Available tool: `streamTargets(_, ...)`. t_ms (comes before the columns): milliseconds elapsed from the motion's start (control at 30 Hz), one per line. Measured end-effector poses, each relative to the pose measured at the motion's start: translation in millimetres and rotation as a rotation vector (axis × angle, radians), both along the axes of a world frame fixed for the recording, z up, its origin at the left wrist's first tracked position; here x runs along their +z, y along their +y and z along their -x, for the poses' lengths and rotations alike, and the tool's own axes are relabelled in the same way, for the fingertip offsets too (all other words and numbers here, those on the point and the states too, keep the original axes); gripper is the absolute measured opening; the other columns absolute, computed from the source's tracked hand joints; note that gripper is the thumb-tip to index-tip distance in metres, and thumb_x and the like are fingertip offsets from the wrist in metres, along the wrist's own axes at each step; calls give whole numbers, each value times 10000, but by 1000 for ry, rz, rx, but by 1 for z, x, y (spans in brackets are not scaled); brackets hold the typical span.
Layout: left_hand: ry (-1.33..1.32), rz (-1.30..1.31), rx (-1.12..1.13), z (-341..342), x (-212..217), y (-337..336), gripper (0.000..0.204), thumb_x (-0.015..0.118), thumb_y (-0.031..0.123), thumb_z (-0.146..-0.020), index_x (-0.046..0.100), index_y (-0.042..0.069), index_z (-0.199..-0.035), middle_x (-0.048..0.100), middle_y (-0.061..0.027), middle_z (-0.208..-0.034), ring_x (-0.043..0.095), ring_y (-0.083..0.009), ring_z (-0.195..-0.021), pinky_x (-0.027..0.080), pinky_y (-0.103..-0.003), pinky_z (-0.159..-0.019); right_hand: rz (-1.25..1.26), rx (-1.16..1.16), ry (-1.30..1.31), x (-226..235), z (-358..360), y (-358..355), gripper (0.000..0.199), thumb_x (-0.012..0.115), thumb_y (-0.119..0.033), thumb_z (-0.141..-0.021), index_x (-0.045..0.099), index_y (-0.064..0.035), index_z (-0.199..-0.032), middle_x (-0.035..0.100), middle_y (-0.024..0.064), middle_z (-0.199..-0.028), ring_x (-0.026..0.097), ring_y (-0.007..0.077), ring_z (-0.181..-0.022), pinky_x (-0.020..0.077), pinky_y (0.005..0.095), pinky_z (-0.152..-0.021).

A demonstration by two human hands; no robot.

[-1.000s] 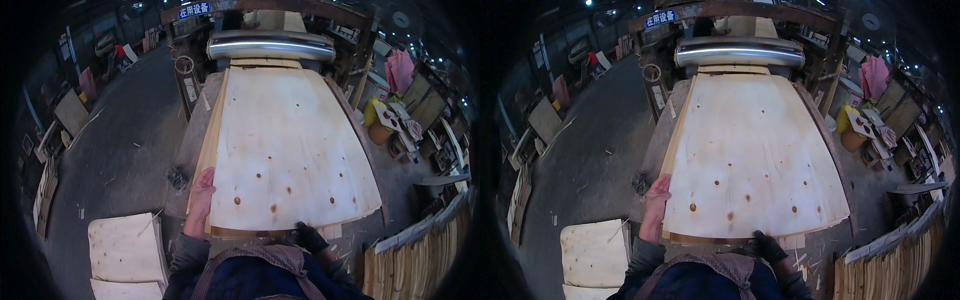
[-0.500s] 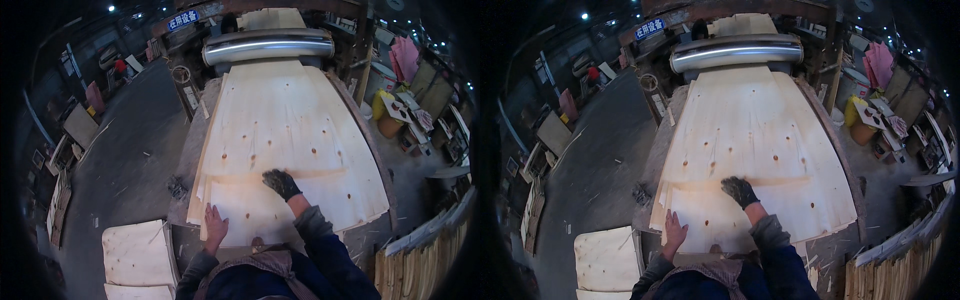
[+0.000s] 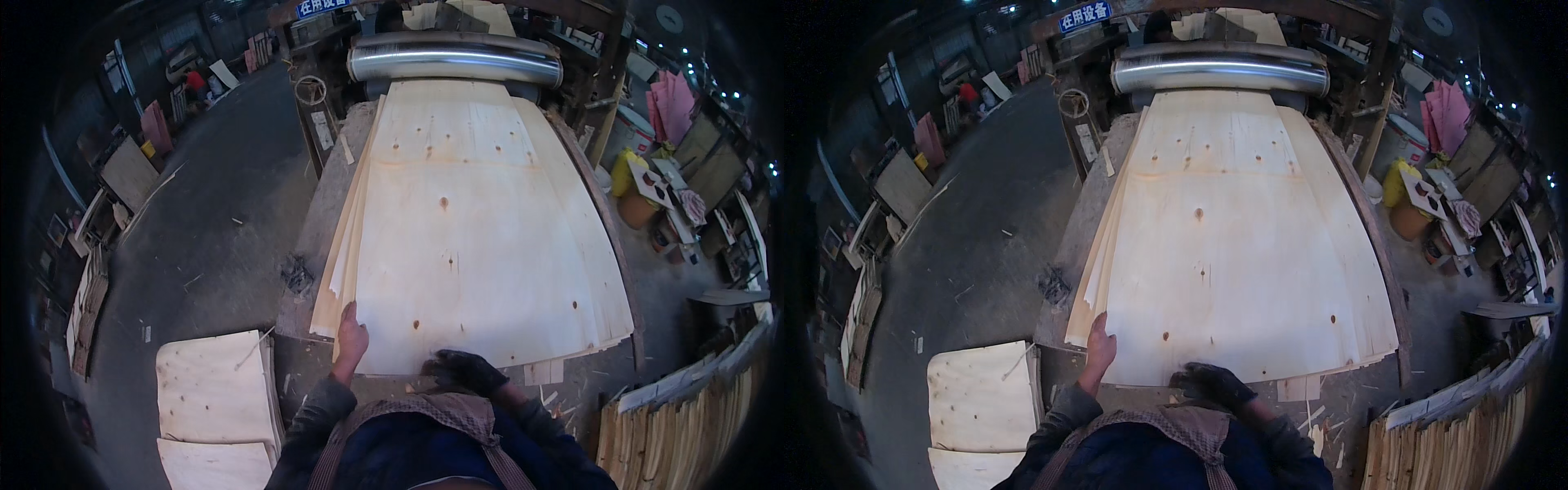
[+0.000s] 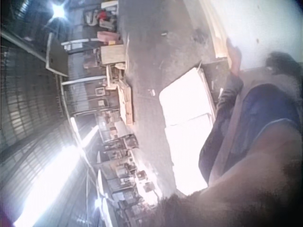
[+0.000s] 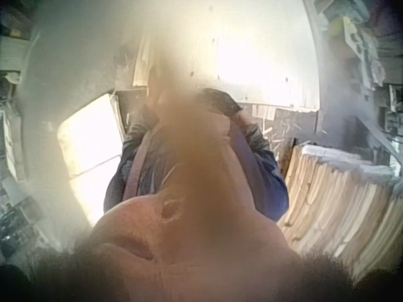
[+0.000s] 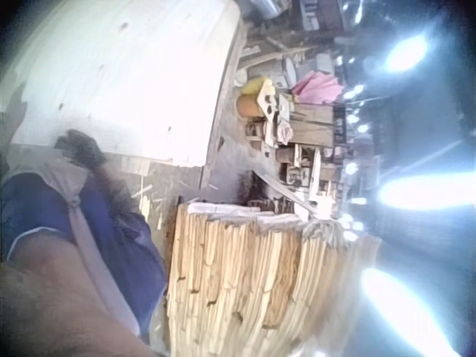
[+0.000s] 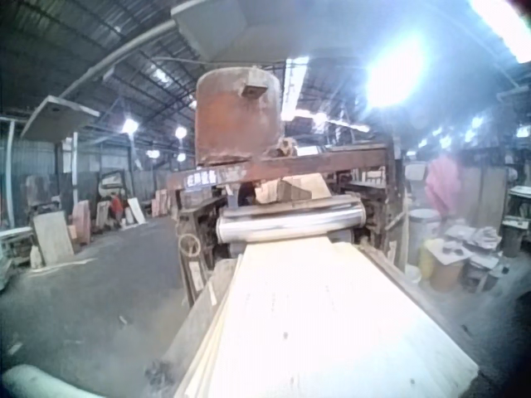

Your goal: The person feeds thin sheets of wood veneer through a glue-spreading roller machine and stacks the coated sheets onto a wooden platform.

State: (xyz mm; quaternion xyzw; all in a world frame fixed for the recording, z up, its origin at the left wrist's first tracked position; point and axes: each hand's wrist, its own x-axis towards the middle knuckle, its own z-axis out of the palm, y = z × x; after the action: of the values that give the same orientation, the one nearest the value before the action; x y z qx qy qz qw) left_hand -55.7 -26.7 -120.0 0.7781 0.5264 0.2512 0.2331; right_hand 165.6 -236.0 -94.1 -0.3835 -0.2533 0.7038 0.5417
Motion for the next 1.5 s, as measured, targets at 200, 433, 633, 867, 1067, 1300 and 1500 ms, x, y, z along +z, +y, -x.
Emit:
streamTargets(200,-76,-278,-138,0,12,10,515,425,-127,-655,474,-34,-1159,485,-238,-1168,422,-359,-1139,348,-368,-967,168,-71,96,-46,-5,-55,346,404,-224,-922,475,42,-1133,513,148,-1165,482,234,-1090,404,345,-926)
streamTargets(433,-789,541,-325,-15,116,11,558,364,-188,-662,446,-60,-1199,557,-115,-1135,540,-130,-1000,415,-220,-849,364,-306,221,-14,-13,-67,326,471,-275,-895,511,3,-1061,595,140,-953,576,269,-895,474,383,-815)
streamTargets(633,-984,545,-168,0,126,49,580,391,-174,-691,377,-58,-1259,547,-137,-1146,552,-162,-978,431,-240,-839,273,-453,279,-1,-29,-40,384,536,-282,-860,496,25,-1087,591,169,-969,599,265,-832,511,368,-761)
streamTargets(867,-164,28,14,28,51,61,581,557,-21,-714,345,-69,-1252,502,-230,-1159,523,-305,-1031,417,-342,-875,253,-482,344,9,-45,66,358,565,-267,-845,466,17,-1039,579,222,-866,590,354,-834,491,467,-808)
streamTargets(1067,195,-41,2,-6,3,-24,664,642,115,-695,321,-62,-1249,300,-264,-1309,312,-388,-1205,282,-405,-991,48,-422,474,-14,-100,175,294,523,-216,-865,479,16,-1040,528,241,-1081,507,369,-1034,414,493,-915)
streamTargets(1300,147,-37,-14,2,-2,-22,612,652,108,-673,387,-33,-1207,343,-232,-1288,418,-370,-1119,369,-392,-927,-98,-345,562,-41,-92,168,333,449,-176,-883,432,3,-1163,446,201,-1228,398,364,-1170,318,498,-994)
streamTargets(1500,-120,109,14,13,-21,2,507,635,74,-670,468,-35,-1136,475,-228,-1155,479,-346,-1060,383,-362,-924,112,-143,459,-41,-26,65,426,504,-136,-856,366,-13,-1240,479,183,-1193,452,348,-1123,363,488,-961)
